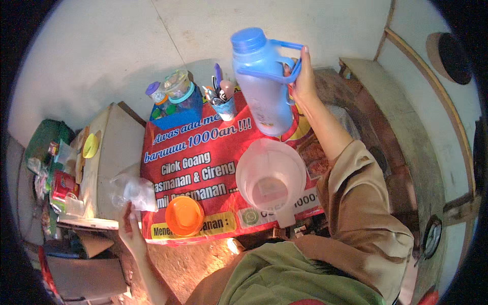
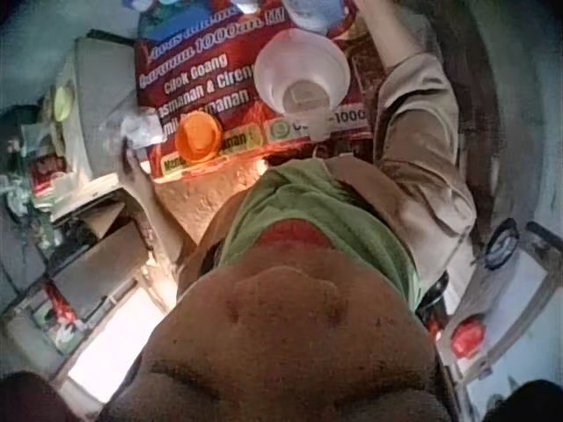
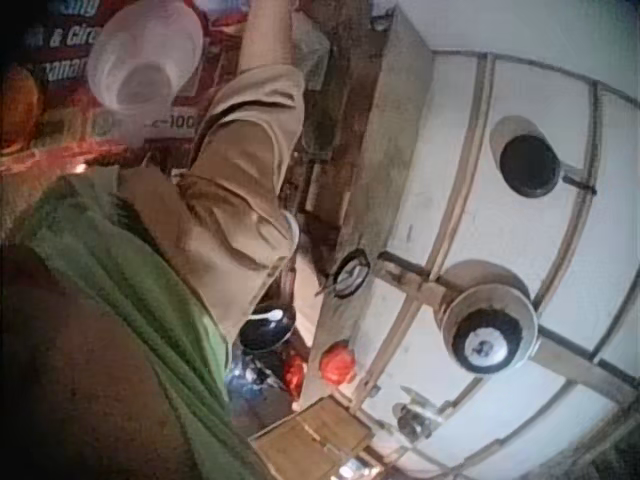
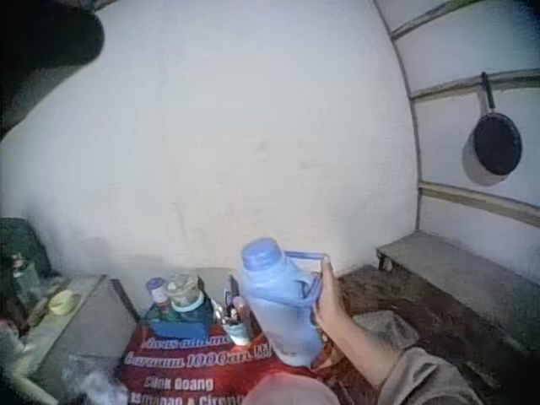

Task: The person pours water from a cup into a thermos and then transfers water from a pot into a plastic pitcher. They also scoop water from a bucket on the floor into the pot.

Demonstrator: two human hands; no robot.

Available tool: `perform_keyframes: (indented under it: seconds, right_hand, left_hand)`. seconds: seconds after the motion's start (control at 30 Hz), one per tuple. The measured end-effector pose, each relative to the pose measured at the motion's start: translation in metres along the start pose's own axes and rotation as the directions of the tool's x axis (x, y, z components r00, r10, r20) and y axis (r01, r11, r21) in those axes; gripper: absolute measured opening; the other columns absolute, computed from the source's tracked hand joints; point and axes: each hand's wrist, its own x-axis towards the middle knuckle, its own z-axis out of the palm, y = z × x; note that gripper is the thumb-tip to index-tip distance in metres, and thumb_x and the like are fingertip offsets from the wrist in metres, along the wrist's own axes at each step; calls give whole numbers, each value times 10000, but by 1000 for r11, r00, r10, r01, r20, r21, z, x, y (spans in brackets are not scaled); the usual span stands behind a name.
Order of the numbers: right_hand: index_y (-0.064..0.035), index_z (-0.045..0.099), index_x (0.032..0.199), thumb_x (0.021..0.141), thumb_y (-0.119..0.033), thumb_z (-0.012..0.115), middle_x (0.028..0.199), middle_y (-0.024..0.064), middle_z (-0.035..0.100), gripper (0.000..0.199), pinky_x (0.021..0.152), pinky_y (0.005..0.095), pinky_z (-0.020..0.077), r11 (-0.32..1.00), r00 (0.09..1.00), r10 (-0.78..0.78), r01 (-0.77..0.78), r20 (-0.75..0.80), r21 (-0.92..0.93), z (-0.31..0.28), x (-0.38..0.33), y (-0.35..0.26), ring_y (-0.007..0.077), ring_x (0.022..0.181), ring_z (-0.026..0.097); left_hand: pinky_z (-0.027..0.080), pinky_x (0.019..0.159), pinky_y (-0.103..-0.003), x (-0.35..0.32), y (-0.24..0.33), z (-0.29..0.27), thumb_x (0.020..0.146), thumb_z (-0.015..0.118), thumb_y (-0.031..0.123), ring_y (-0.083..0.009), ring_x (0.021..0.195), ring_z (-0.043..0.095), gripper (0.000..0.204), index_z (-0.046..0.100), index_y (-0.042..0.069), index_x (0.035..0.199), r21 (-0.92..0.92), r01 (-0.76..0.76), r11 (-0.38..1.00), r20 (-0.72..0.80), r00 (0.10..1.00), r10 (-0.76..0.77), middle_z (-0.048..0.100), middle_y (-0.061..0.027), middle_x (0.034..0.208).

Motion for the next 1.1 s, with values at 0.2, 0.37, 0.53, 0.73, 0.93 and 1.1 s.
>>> perform_keyframes:
  seconds: [0.2, 0.37, 0.53, 0.73, 0.93, 1.1]
  right_hand:
    - [-125, 444, 572, 845, -558, 375, 454, -2, 433, 517, 307, 222, 223, 999, 992, 20, -25, -122, -39, -53, 61, 55, 85, 315, 320]
    - [-130, 456, 558, 827, -576, 399, 460, -17, 416, 525, 337, 230, 228, 993, 987, -36, 53, -158, 104, -60, 98, 76, 83, 352, 338]
    - [-104, 460, 529, 833, -586, 362, 438, -16, 385, 578, 351, 237, 234, 994, 987, -101, 104, -124, 14, -53, 125, 86, 93, 361, 335]
    - [-115, 408, 503, 842, -583, 335, 427, -9, 374, 582, 340, 228, 219, 991, 976, -132, 132, -174, -11, -46, 144, 98, 98, 341, 301]
    - [-50, 518, 544, 823, -603, 354, 451, 18, 436, 640, 371, 249, 278, 995, 975, -99, 101, -199, -1, -54, 161, 119, 116, 384, 385]
    - [-41, 548, 585, 825, -612, 322, 487, 33, 470, 660, 394, 266, 312, 991, 986, -79, 62, -149, -116, -56, 157, 127, 129, 412, 419]
  left_hand:
    - [411, 683, -204, -73, -51, -23, 881, 487, 153, -96, 840, 536, 259, 545, -11, 1072, -8, 310, 951, -157, 939, -307, 589, -59, 966]
    - [409, 604, -210, -90, -36, -9, 878, 497, 188, -100, 726, 565, 248, 563, 6, 1032, -11, 385, 923, -185, 906, -380, 602, -51, 904]
    - [421, 609, -225, -98, -33, -6, 877, 497, 209, -115, 732, 579, 257, 564, 19, 1037, -61, 432, 900, -164, 885, -436, 607, -68, 939]
    - [420, 614, -222, -106, -24, 0, 872, 503, 212, -120, 734, 579, 259, 561, 28, 1045, -52, 469, 881, -164, 867, -471, 606, -78, 947]
    - [420, 622, -224, -105, -20, 2, 876, 493, 204, -125, 735, 577, 241, 571, 29, 1022, -85, 444, 892, -129, 883, -452, 607, -77, 929]
    - [424, 632, -230, -97, -14, 14, 878, 489, 199, -125, 741, 577, 236, 579, 20, 1004, -79, 425, 902, -121, 894, -432, 609, -75, 916]
